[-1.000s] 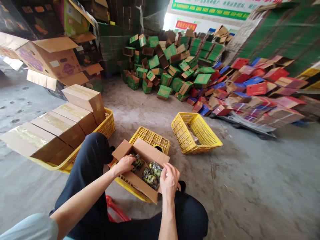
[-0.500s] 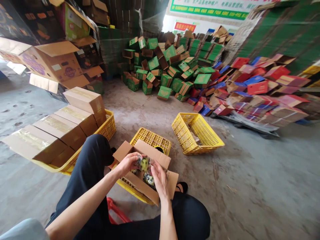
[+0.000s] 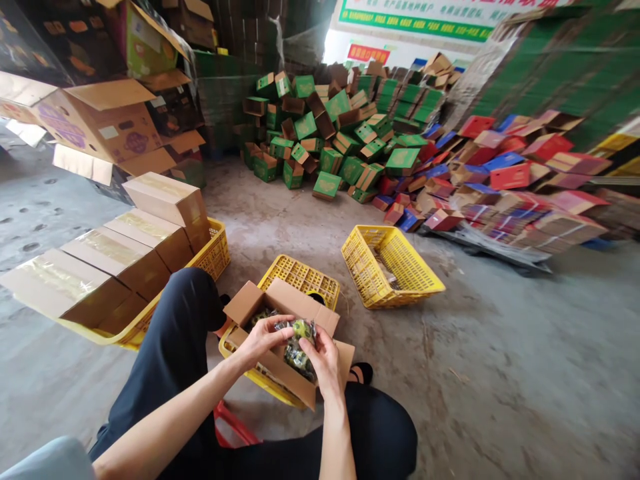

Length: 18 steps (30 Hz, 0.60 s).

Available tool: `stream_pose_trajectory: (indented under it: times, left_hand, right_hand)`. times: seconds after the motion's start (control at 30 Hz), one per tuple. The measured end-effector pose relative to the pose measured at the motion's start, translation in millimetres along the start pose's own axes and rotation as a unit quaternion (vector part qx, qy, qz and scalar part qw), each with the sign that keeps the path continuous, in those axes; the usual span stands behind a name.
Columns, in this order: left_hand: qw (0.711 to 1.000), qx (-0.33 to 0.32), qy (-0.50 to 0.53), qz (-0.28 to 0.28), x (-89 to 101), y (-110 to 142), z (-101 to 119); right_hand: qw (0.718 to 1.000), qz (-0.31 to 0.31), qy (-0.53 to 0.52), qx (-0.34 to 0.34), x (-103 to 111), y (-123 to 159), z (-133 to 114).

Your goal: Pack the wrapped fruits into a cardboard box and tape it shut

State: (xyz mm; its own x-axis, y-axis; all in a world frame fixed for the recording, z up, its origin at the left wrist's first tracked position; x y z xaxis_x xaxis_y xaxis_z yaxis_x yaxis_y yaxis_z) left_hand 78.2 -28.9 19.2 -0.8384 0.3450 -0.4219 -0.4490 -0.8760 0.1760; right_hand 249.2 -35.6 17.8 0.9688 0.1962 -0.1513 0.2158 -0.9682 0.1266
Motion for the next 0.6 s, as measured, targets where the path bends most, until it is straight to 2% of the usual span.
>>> stream_pose_trajectory:
  times: [0.1, 0.33, 0.47, 0.6]
  left_hand:
    - [1.000, -0.008, -0.007, 0.015, 3.9, -1, 0]
    - [0.997, -0.025, -0.015, 0.067, 13.1, 0, 0]
    - [0.996, -0.041, 0.008, 0.083, 16.7, -1, -1]
    - [0.997, -0.012, 0.015, 0.079, 18.0, 0, -7]
  right_hand:
    - [1.000, 0.017, -0.019, -0.004, 1, 0, 0]
    - [0.998, -0.004, -0.057, -0.011, -8, 3, -5]
    - [0.998, 0.018, -0.060, -0.009, -3, 5, -3]
    - [0.999, 0.037, -0.033, -0.008, 5, 5, -2]
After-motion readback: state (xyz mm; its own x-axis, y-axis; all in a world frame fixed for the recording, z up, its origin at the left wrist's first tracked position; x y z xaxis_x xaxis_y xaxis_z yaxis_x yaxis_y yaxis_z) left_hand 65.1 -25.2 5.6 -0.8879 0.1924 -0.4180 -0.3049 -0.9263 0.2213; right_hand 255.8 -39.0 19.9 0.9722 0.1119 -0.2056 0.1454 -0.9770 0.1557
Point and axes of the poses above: each hand's wrist, its own y-axis away from the middle knuckle, its own x-axis out of the back of the hand, z = x × y, the point moved 8 cm from there along -y, towards the middle knuckle, and after that the axes turned 13 degrees about -z, right-handed, at the moved point
